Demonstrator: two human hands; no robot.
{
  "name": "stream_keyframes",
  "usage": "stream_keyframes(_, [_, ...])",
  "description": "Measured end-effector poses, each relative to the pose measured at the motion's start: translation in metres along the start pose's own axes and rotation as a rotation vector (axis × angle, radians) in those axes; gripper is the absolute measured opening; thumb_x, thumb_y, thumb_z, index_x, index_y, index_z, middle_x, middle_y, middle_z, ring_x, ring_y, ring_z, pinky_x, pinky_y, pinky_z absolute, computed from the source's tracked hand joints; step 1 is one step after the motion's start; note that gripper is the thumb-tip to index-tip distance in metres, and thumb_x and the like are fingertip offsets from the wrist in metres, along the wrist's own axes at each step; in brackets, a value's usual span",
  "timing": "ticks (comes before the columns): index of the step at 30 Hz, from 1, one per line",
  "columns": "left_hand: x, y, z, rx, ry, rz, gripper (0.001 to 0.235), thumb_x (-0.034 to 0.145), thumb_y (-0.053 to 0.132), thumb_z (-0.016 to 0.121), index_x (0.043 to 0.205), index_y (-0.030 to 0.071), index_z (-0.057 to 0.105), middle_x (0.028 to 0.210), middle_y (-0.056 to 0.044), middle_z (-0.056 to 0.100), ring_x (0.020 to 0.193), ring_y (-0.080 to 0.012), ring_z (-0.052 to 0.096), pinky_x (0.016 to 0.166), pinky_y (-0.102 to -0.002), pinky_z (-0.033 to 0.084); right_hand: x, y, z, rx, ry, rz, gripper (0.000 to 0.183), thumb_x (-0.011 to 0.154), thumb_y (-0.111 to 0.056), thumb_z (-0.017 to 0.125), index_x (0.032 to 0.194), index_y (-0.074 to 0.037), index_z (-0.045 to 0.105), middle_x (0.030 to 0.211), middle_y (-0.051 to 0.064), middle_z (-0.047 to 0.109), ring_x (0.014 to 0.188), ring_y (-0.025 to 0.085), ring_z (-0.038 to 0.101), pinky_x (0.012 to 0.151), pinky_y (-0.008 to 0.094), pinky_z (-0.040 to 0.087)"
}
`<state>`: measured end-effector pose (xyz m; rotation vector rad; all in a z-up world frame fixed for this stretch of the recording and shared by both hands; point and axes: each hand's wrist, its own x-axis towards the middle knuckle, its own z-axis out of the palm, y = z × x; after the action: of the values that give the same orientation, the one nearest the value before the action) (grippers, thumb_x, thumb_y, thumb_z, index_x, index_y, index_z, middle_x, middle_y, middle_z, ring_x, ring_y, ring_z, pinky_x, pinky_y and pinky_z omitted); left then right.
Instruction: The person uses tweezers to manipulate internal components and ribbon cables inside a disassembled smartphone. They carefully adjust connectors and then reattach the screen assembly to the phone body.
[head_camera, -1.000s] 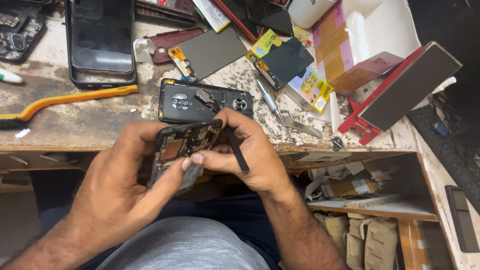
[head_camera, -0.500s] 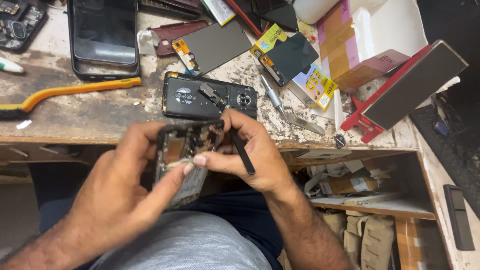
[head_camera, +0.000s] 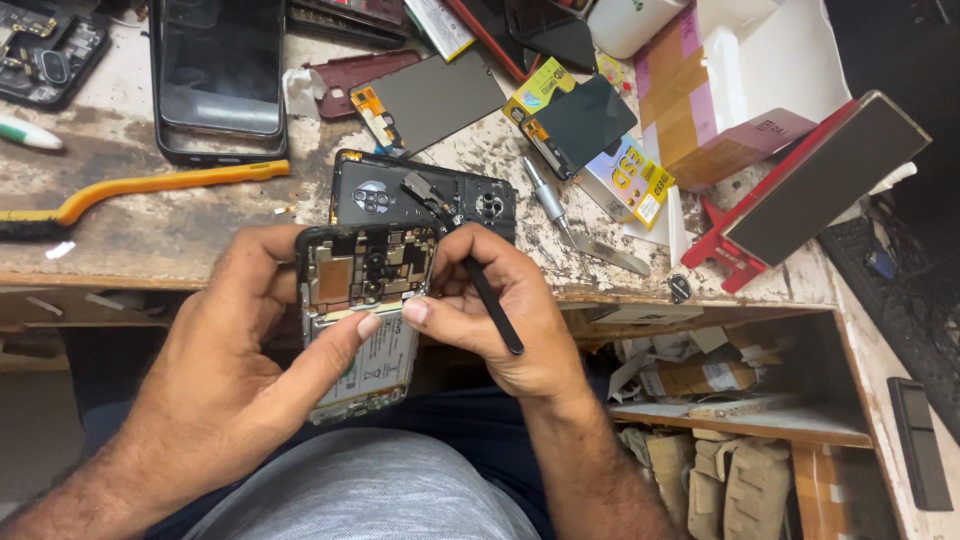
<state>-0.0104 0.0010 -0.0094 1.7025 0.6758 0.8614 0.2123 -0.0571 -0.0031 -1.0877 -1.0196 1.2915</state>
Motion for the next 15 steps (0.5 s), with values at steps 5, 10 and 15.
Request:
stream_keyframes(5, [0.003, 0.003, 0.002, -0.050, 0.060, -0.034, 0.046, 0.093, 0.012, 0.068, 0.130, 0.000, 0.043, 0.106, -0.011, 0.073, 0.096, -0.0119, 0.077, 0.073, -0.026, 0.063, -0.007, -0.003, 0.018, -0.531, 0.240, -0.356, 0.027, 0.088, -0.003, 0.081, 0.109, -0.003, 0.064, 0.097, 0.002, 0.067, 0.089, 0.009, 0.066, 0.079, 0.024, 0.057])
stream_keyframes(10, [0.004, 0.002, 0.004, -0.037, 0.067, -0.019, 0.045, 0.096, 0.012, 0.070, 0.131, 0.000, 0.044, 0.105, -0.011, 0.073, 0.090, -0.0117, 0.078, 0.069, -0.026, 0.064, -0.015, -0.007, 0.030, -0.846, 0.261, -0.519, 0.014, 0.092, -0.004, 0.080, 0.103, -0.003, 0.073, 0.090, 0.003, 0.070, 0.079, 0.010, 0.067, 0.070, 0.024, 0.055])
stream_keyframes(15, [0.006, 0.001, 0.005, -0.005, 0.072, -0.010, 0.047, 0.095, 0.013, 0.071, 0.131, 0.000, 0.044, 0.106, -0.010, 0.073, 0.091, -0.0112, 0.078, 0.071, -0.026, 0.064, -0.013, -0.014, 0.029, -0.887, 0.234, -0.490, 0.013, 0.092, -0.006, 0.078, 0.104, -0.004, 0.072, 0.092, 0.005, 0.070, 0.082, 0.011, 0.069, 0.072, 0.024, 0.057])
